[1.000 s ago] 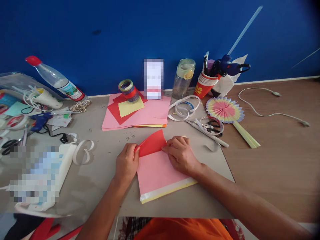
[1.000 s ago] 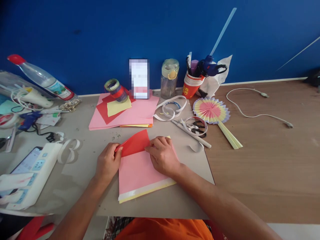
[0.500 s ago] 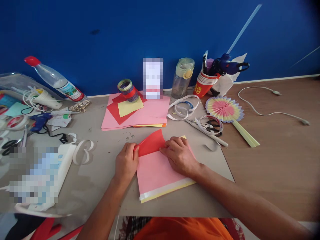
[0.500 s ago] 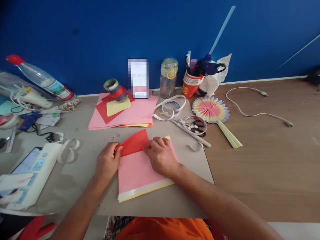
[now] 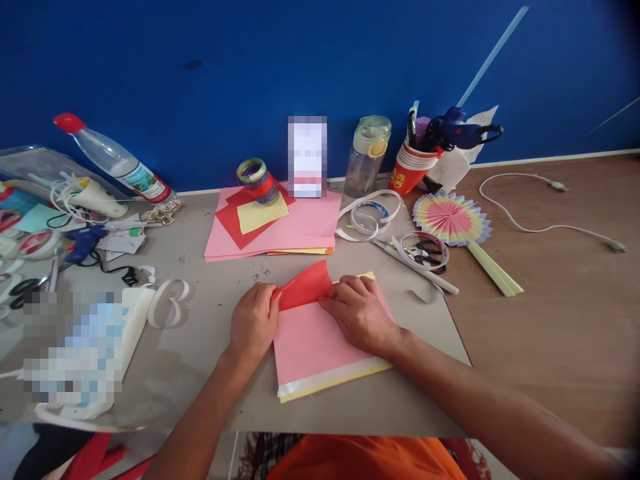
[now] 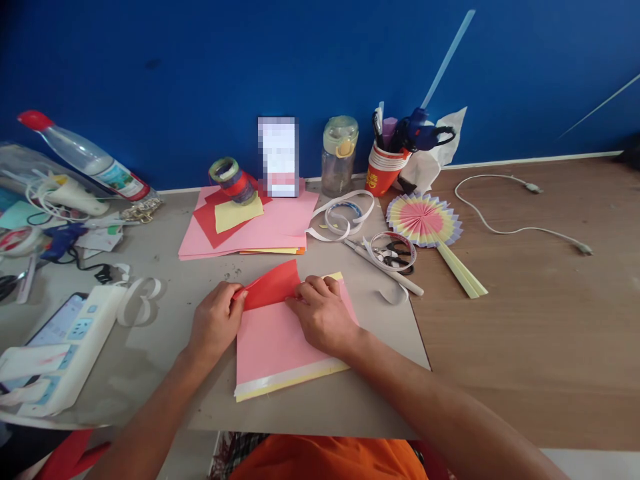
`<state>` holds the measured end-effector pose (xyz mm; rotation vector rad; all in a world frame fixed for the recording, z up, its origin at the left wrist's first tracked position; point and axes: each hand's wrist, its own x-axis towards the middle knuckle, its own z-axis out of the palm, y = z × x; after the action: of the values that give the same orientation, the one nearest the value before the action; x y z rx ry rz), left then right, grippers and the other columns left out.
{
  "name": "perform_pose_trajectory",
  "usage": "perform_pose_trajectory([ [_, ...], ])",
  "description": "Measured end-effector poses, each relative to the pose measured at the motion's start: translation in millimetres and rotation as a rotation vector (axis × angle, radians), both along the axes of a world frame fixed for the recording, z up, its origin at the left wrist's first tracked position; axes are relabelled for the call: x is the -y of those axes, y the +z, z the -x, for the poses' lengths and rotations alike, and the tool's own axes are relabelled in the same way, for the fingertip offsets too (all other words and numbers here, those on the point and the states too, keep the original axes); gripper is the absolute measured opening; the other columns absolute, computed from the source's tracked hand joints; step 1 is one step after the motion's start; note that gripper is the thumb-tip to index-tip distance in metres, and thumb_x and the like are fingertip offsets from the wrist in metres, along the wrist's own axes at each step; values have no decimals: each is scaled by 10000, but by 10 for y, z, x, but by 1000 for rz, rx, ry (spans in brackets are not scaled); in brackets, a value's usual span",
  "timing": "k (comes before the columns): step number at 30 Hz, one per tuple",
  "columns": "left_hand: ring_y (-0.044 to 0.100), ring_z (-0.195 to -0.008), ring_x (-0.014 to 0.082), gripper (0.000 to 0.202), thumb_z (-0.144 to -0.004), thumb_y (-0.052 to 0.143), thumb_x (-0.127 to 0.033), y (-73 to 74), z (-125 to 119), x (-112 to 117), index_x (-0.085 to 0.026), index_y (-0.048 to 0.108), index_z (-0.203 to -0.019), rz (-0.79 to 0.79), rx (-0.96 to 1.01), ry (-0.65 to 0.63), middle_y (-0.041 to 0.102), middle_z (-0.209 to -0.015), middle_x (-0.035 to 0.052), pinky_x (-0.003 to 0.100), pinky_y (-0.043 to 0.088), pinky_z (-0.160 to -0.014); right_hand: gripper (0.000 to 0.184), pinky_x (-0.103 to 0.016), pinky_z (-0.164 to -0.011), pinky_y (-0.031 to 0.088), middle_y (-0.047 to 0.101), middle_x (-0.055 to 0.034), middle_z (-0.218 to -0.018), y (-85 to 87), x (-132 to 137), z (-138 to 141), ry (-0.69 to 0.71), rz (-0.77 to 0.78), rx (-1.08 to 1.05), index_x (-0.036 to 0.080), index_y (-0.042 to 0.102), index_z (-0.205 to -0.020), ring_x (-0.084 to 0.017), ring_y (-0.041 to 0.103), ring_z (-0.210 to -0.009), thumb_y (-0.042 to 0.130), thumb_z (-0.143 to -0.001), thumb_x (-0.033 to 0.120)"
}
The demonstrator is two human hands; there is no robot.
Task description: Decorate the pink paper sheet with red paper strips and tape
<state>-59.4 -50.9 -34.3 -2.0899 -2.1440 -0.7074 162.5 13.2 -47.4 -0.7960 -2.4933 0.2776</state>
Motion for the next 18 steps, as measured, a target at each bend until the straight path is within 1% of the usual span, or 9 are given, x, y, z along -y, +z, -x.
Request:
perform_pose_trajectory([
  [4,554,-700,199,103,-887,468,-214,16,18,-41,-207,554,-830,-12,1,27,604,-744,41,315,454,-673,246,-392,-826,318,635,-73,-916,-7,-2,5,-4,6,9,213,694,-980,-223,486,-979,492,-893,103],
  [8,555,-718,200,109,-877,461,-201,-17,50,-90,-214,556,-825,22,24,13,608,-762,42,327,458,-702,245,-395,-824,319,630,-74,-916,-10,1,7,0,6,12,212,692,-993,-226,489,-979,506,-883,96],
  [14,554,-728,203,105,-881,469,-210,-81,97,-125,-211,555,-820,49,7,6,607,-766,43,329,451,-713,320,-416,-848,314,610,-91,-1050,-31,17,7,-5,-24,54,238,670,-1067,-252,460,-1036,493,-860,72],
  [18,567,-716,197,106,-892,465,-222,-98,110,-138,-209,547,-826,59,14,3,600,-756,37,310,446,-691,323,-419,-861,316,604,-94,-1060,-45,20,15,-2,-37,81,241,667,-1072,-259,446,-1047,486,-861,76],
])
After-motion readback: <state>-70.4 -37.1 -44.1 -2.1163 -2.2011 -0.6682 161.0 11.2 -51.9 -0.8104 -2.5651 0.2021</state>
